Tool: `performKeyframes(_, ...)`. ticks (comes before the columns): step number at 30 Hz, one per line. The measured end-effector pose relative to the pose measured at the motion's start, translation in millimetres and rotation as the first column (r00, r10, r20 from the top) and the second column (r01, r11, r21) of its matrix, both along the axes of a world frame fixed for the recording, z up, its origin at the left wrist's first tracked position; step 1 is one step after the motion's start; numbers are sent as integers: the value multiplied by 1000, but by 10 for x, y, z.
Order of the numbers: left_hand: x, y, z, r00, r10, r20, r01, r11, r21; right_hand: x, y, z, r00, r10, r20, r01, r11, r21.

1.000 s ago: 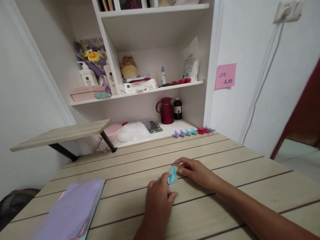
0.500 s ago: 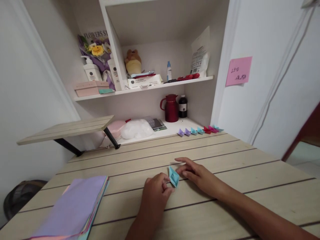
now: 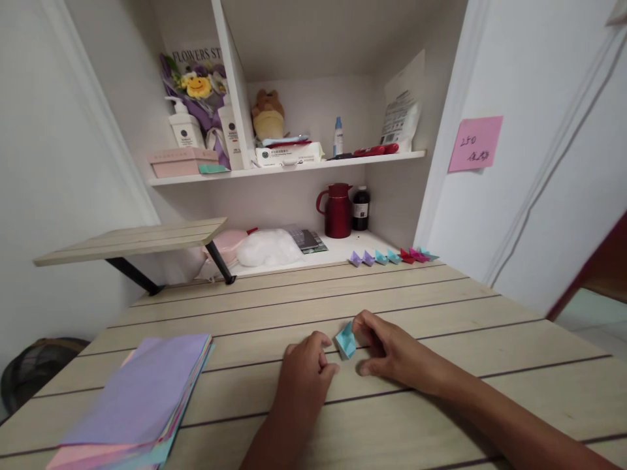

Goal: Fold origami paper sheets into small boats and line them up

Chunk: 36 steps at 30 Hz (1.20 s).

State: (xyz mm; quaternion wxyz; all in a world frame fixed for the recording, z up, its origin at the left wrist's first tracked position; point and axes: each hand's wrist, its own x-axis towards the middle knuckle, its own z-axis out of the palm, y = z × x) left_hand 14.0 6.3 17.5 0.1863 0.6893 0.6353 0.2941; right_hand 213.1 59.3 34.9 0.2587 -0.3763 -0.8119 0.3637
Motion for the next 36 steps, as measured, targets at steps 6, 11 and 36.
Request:
performKeyframes(6,28,-38,17,997,-39,-72,42,998,42,-128,-178,-18,994,-88,62,81,991,109)
performKeyframes(11,57,-53,39,991,-80,-111,85,996,37,-122,-113,-73,991,-82,106,70,992,109)
performKeyframes(36,118,-95,60,983,-135,-124,142,989,49,-71,16,-131,985,-175,11,167,954,251)
